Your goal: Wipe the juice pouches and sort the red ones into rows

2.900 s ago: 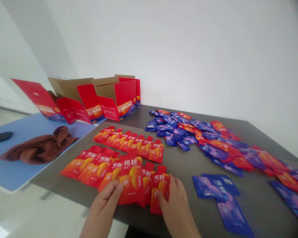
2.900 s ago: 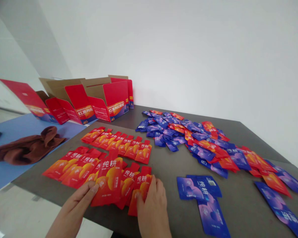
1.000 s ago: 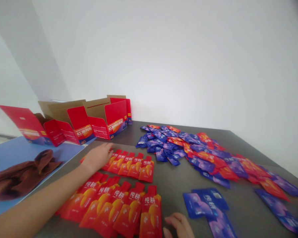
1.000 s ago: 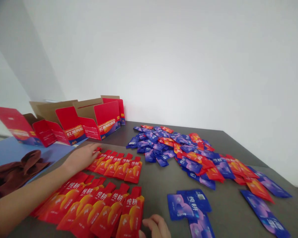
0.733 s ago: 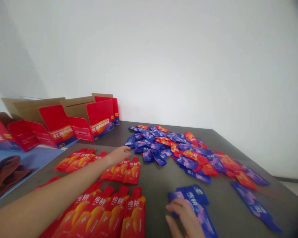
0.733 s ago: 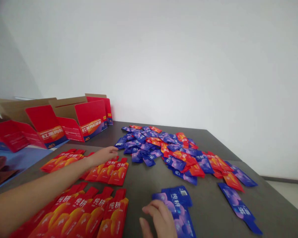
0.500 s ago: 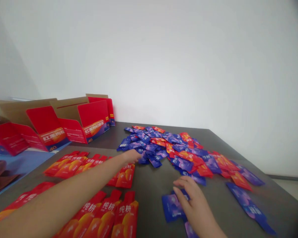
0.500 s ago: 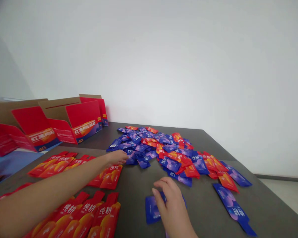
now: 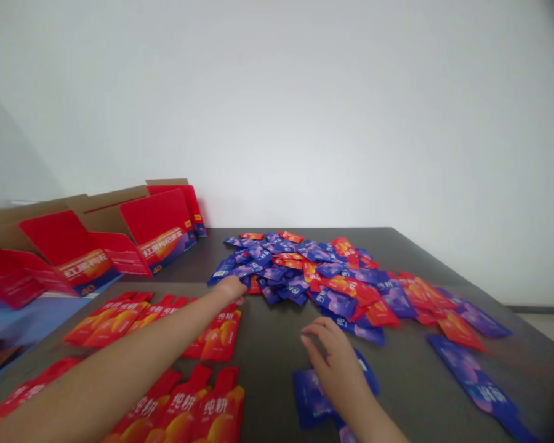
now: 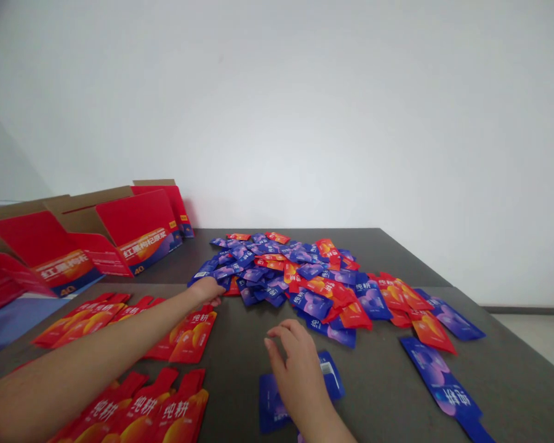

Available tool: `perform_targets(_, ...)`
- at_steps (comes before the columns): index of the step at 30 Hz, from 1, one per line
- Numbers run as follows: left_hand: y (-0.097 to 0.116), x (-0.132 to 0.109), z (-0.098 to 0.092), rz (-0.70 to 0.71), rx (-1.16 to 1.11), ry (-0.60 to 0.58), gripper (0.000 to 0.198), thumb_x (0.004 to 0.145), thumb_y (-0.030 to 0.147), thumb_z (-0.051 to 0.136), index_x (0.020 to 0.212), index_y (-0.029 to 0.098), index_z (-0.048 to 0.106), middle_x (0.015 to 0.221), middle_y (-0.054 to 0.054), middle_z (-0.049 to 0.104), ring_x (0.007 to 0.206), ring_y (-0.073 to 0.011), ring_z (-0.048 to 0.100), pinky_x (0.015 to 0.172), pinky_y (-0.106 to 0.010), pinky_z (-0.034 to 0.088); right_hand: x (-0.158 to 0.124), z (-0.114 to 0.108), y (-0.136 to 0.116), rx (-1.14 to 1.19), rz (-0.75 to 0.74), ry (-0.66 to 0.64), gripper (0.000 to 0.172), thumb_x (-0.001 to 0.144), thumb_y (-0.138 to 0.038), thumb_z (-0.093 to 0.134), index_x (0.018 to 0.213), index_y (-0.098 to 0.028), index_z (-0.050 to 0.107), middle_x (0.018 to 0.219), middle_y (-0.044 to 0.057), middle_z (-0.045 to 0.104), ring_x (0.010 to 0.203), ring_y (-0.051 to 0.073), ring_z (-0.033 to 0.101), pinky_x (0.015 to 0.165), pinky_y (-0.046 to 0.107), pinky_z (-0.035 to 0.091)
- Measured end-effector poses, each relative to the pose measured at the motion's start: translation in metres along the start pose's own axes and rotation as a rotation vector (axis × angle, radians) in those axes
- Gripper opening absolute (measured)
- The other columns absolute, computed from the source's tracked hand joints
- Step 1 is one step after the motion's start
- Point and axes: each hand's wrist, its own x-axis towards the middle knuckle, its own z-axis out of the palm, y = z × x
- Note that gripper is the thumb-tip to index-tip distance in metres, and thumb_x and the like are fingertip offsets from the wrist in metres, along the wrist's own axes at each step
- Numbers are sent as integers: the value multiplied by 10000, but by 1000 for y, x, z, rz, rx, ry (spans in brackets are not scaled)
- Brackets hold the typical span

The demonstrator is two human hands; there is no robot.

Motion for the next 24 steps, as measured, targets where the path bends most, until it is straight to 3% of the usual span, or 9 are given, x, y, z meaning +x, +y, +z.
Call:
perform_targets(4, 3, 1, 14, -142, -70, 1, 262, 937, 352, 574, 1088, 140, 606, 987, -48, 661, 783, -149, 651, 680, -319, 569, -2, -4, 4, 9, -18, 25, 127, 940, -241, 500, 934, -212, 624, 987, 60, 609, 969, 227, 578, 890, 390, 436)
perform_targets(11, 12, -3, 24, -200, -248, 44, 269, 935, 347, 578, 1108, 143, 602, 1025, -55, 657, 821, -160, 653, 706, -335, 571, -1, -7, 1, 31, -21, 45, 125, 943, -224, 493, 916, -203, 613, 981, 62, 605, 946, 220, 578, 870, 378, 438)
perform_targets(18, 38, -11, 44, -246, -448, 74, 279, 934, 347, 579, 1127, 147, 595, 1047, -60, 650, 833, -162, 651, 705, -334, 572, -1, -7, 2, 33, -24, 33, 138, 944, -217, 487, 901, -195, 616, 955, 60, 608, 929, 211, 580, 858, 362, 447)
perform_targets(24, 46, -19, 35, -245, -547, 32, 271, 929, 339, 587, 1122, 149, 596, 1055, -59, 647, 841, -165, 647, 711, -338, 569, 1, -10, 5, -15, -26, 70, 173, 950, -251, 473, 883, -206, 627, 943, 45, 624, 914, 190, 601, 841, 319, 466)
